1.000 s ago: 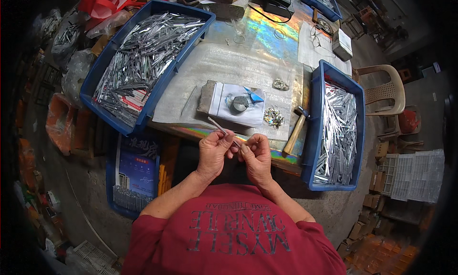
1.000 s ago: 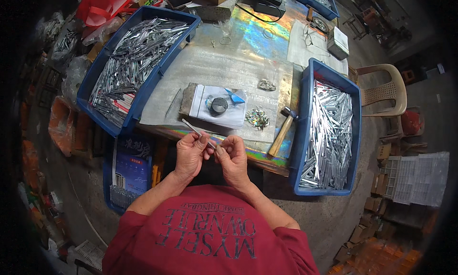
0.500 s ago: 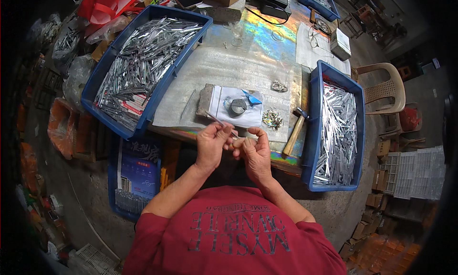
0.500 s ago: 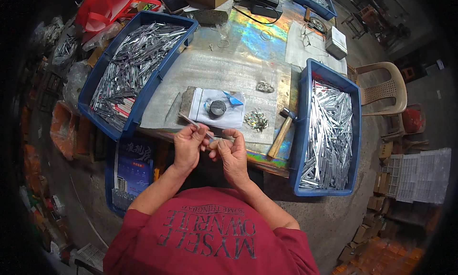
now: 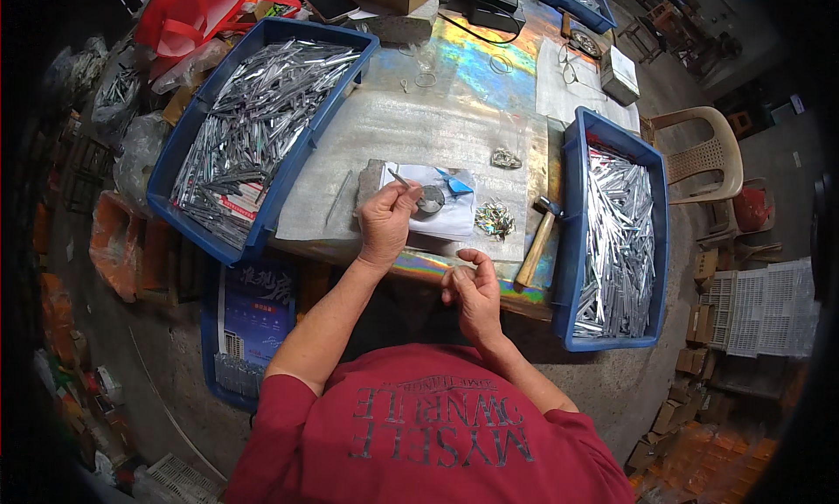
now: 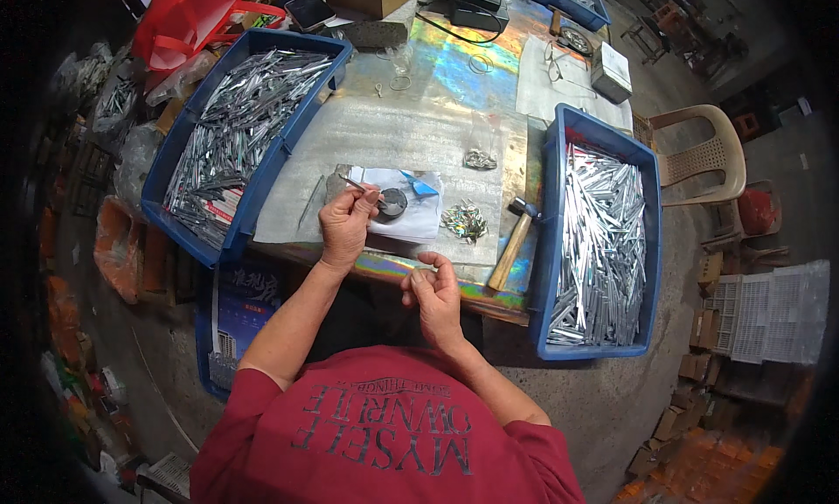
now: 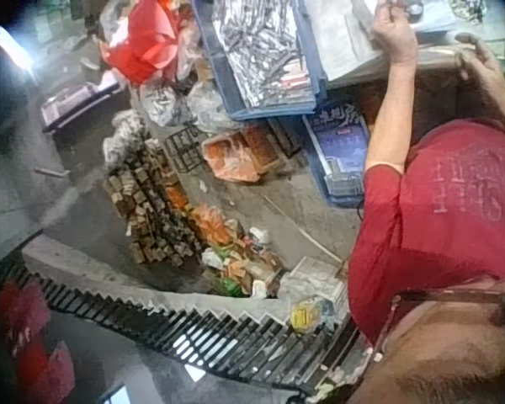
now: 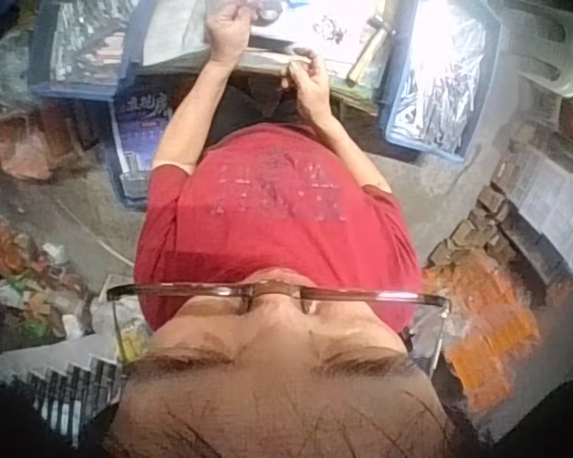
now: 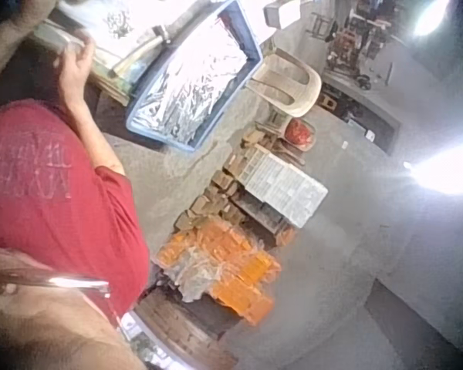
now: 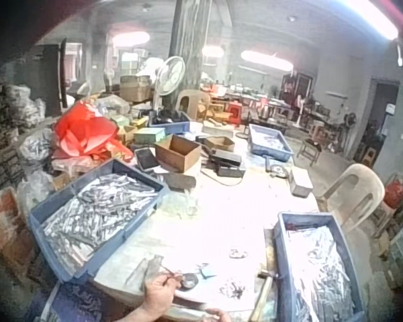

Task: The person assembles metal strips by attaching small hardware pieces onto them by hand and tapping them with a hammer, then gathers and places the finished metal pieces into bins.

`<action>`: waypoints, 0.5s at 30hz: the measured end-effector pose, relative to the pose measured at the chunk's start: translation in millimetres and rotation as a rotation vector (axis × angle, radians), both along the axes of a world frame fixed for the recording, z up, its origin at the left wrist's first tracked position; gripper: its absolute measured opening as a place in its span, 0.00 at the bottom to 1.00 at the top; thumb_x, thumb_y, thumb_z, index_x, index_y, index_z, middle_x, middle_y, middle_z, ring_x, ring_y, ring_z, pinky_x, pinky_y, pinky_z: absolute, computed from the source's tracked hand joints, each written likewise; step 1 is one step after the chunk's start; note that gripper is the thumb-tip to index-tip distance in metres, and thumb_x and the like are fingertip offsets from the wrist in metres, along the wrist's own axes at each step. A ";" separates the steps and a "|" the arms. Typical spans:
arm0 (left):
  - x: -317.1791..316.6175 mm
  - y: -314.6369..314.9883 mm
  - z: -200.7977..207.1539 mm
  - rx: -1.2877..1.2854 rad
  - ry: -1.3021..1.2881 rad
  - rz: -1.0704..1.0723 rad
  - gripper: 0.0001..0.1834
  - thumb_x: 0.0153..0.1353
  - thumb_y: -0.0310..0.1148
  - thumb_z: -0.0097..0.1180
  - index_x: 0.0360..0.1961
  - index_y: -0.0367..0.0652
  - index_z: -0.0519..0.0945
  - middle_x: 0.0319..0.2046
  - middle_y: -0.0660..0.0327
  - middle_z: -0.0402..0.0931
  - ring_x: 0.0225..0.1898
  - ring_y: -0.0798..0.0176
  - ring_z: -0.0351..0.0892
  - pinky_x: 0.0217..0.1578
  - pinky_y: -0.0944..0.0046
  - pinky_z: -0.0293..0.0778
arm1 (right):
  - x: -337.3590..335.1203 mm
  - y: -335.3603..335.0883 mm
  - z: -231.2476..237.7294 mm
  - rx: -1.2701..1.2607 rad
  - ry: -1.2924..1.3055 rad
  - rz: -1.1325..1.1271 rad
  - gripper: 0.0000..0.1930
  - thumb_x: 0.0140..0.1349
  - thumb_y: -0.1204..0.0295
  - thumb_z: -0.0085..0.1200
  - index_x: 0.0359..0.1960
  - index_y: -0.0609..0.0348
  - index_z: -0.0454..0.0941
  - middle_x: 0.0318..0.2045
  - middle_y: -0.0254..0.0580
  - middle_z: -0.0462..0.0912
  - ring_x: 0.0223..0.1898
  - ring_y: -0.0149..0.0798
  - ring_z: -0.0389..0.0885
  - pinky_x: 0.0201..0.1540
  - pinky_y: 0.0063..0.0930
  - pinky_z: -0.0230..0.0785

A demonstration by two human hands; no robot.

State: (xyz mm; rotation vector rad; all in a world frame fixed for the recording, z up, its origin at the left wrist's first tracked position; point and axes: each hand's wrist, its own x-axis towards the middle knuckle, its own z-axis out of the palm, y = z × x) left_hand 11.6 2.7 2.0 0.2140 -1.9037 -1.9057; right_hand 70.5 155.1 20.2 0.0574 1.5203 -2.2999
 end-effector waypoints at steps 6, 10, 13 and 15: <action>0.2 1.0 -1.8 -0.011 0.021 0.018 0.05 0.53 0.29 0.50 0.28 0.39 0.75 0.22 0.66 0.74 0.19 0.80 0.67 0.16 0.80 0.61 | 0.5 1.2 -1.5 -0.019 -0.012 -0.013 0.12 0.57 0.74 0.41 0.43 0.59 0.57 0.21 0.37 0.70 0.19 0.25 0.65 0.23 0.14 0.60; -0.2 -0.2 -4.8 -0.070 0.033 0.033 0.05 0.53 0.29 0.50 0.28 0.39 0.75 0.22 0.66 0.74 0.19 0.79 0.67 0.16 0.80 0.61 | 0.3 1.7 -0.6 -0.021 -0.020 -0.028 0.12 0.57 0.74 0.41 0.43 0.60 0.58 0.21 0.37 0.70 0.19 0.24 0.65 0.23 0.14 0.60; -0.1 0.5 -4.0 -0.083 0.047 0.035 0.05 0.53 0.28 0.50 0.27 0.38 0.75 0.22 0.66 0.74 0.19 0.79 0.67 0.16 0.80 0.61 | -0.1 2.9 -1.1 -0.016 -0.023 -0.039 0.12 0.57 0.74 0.41 0.43 0.60 0.58 0.21 0.37 0.70 0.19 0.24 0.66 0.23 0.14 0.60; 0.1 1.2 -2.9 -0.076 0.048 0.035 0.05 0.53 0.28 0.50 0.27 0.38 0.75 0.22 0.66 0.74 0.19 0.79 0.67 0.16 0.80 0.61 | -0.2 3.3 -2.7 -0.027 -0.011 -0.046 0.12 0.57 0.74 0.41 0.43 0.60 0.58 0.21 0.37 0.70 0.19 0.24 0.66 0.23 0.13 0.60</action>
